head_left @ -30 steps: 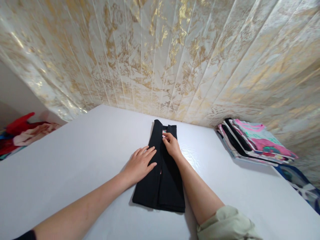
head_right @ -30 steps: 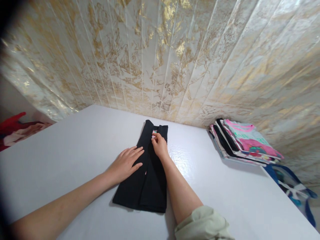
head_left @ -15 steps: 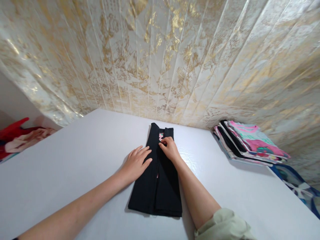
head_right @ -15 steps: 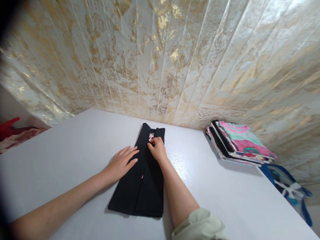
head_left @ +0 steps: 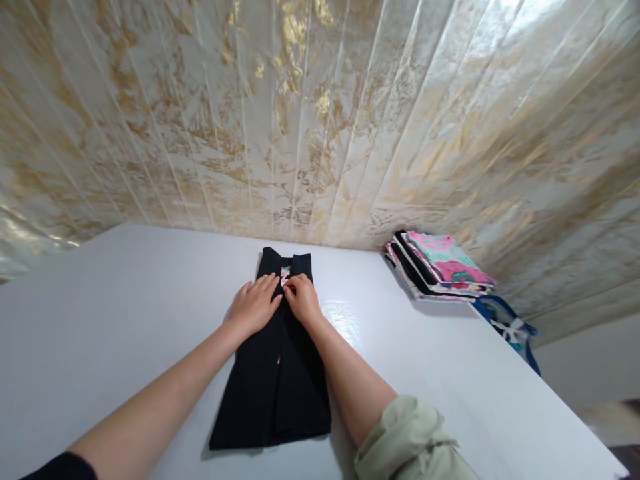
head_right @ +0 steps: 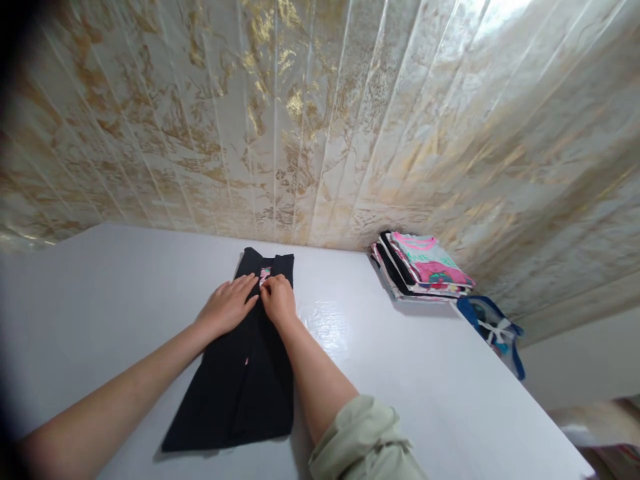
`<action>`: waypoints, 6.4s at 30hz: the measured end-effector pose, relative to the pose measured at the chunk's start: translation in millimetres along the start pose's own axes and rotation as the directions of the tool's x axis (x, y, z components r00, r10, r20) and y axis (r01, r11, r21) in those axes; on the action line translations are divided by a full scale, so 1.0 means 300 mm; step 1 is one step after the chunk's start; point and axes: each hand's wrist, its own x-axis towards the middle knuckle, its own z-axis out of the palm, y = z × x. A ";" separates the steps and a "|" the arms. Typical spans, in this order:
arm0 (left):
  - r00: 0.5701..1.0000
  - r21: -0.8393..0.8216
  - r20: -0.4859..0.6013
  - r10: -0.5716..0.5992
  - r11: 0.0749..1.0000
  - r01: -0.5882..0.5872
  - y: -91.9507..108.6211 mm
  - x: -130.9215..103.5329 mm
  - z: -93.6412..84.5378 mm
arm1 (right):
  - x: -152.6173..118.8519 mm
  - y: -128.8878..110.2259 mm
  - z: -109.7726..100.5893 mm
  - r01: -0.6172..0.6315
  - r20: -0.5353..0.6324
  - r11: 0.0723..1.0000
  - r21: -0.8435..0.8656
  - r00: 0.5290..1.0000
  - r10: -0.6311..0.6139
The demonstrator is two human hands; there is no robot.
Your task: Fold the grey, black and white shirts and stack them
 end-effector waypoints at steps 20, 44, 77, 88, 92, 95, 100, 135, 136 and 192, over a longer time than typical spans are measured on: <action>0.995 -0.034 0.033 -0.090 0.995 0.091 0.012 -0.013 -0.005 | 0.000 0.036 0.016 0.022 0.022 0.997 0.072 0.999 -0.024; 0.993 -0.433 -0.079 0.091 0.894 -0.117 -0.040 0.059 -0.029 | 0.046 0.076 -0.065 0.129 0.268 0.991 0.029 0.954 -0.132; 0.988 -0.162 -0.101 0.116 0.978 -0.131 0.002 -0.021 -0.041 | -0.104 -0.040 -0.056 0.208 0.144 0.943 -0.259 0.974 -0.176; 0.956 -0.137 0.028 0.292 0.948 -0.286 -0.025 -0.230 -0.119 | -0.354 -0.091 -0.199 0.301 0.359 0.944 -0.132 0.903 -0.238; 0.941 -0.105 0.050 0.335 0.939 -0.328 0.005 -0.320 -0.153 | -0.434 -0.138 -0.254 0.336 0.419 0.932 -0.133 0.871 -0.254; 0.932 -0.104 0.062 0.356 0.931 -0.349 0.035 -0.397 -0.180 | -0.496 -0.168 -0.285 0.352 0.438 0.930 -0.107 0.856 -0.274; 0.907 -0.221 0.140 0.397 0.906 -0.362 0.091 -0.490 -0.221 | -0.573 -0.208 -0.323 0.347 0.469 0.937 -0.042 0.835 -0.288; 0.818 -0.565 0.386 0.426 0.810 -0.155 0.099 -0.510 -0.296 | -0.593 -0.268 -0.355 0.302 0.535 0.953 -0.037 0.811 -0.237; 0.823 -0.569 0.383 0.420 0.809 -0.149 0.098 -0.514 -0.295 | -0.597 -0.271 -0.354 0.301 0.535 0.952 -0.055 0.814 -0.226; 0.944 -0.231 -0.078 0.321 0.915 -0.331 0.019 -0.045 0.019 | -0.633 -0.265 -0.316 0.357 0.370 0.925 -0.132 0.883 -0.289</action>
